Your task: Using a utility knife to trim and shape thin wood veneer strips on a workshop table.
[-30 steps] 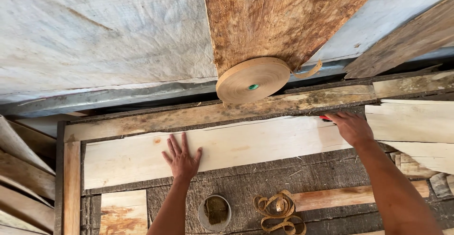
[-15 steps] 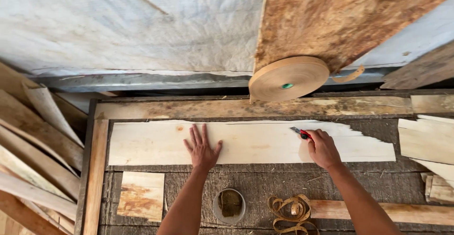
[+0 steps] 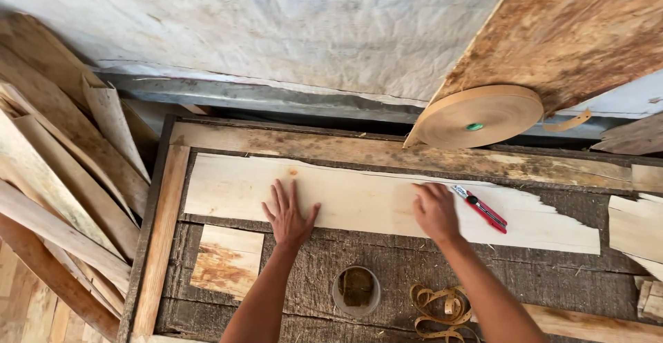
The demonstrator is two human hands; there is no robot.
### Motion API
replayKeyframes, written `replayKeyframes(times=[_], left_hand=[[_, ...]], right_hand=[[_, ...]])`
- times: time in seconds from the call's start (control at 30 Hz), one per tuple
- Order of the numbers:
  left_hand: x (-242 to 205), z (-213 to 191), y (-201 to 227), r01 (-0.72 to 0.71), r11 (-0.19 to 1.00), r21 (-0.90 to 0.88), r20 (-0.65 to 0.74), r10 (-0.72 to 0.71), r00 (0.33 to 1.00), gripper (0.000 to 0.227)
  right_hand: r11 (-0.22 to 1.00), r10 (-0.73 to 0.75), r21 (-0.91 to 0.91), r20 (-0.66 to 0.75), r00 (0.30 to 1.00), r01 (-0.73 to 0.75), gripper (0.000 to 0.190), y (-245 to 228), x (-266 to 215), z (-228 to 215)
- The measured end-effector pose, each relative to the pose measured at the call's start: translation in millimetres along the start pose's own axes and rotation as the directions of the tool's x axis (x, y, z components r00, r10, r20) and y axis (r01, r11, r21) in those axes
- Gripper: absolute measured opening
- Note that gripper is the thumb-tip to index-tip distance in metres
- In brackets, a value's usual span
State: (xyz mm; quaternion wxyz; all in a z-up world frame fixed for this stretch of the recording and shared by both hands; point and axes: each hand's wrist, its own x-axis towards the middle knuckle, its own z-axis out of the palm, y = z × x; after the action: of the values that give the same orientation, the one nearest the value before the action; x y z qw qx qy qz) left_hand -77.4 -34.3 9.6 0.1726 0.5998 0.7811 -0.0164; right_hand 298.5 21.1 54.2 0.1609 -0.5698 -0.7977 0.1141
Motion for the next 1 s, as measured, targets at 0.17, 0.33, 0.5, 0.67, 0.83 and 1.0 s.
replayKeyframes(times=[0.17,0.33,0.5,0.67,0.83,1.0], left_hand=[[-1.8,-4.9,-12.9,-0.037,0.999,-0.009,0.019,0.037,0.999,0.111],[-6.2,-27.2,-14.4,-0.053,0.997,-0.058,0.137,0.060,0.989,0.116],[-4.2,-46.5,-13.6,-0.053,0.986,-0.155,0.226,0.088,0.970,0.117],[-1.4,-53.7,-16.0,-0.036,0.983,-0.181,0.316,0.092,0.944,0.117],[1.4,-60.2,-17.7,-0.022,0.984,-0.175,0.421,0.095,0.902,0.116],[3.1,-61.7,-18.1,-0.043,0.983,-0.176,0.447,0.119,0.886,0.114]], right_hand=[[0.991,-0.084,0.106,0.023,0.996,0.081,0.029,-96.0,54.0,53.0],[0.968,-0.140,0.214,0.011,0.990,0.134,0.028,-187.2,105.0,89.1],[0.975,-0.042,0.219,0.001,0.999,0.041,0.032,-226.4,136.9,126.0],[0.986,0.093,0.136,0.046,0.995,-0.098,0.029,-243.2,147.7,132.4],[0.987,0.127,0.088,0.054,0.990,-0.131,0.023,-251.8,153.0,132.1],[0.992,0.114,-0.065,0.171,0.979,-0.104,0.010,-254.0,150.3,136.8]])
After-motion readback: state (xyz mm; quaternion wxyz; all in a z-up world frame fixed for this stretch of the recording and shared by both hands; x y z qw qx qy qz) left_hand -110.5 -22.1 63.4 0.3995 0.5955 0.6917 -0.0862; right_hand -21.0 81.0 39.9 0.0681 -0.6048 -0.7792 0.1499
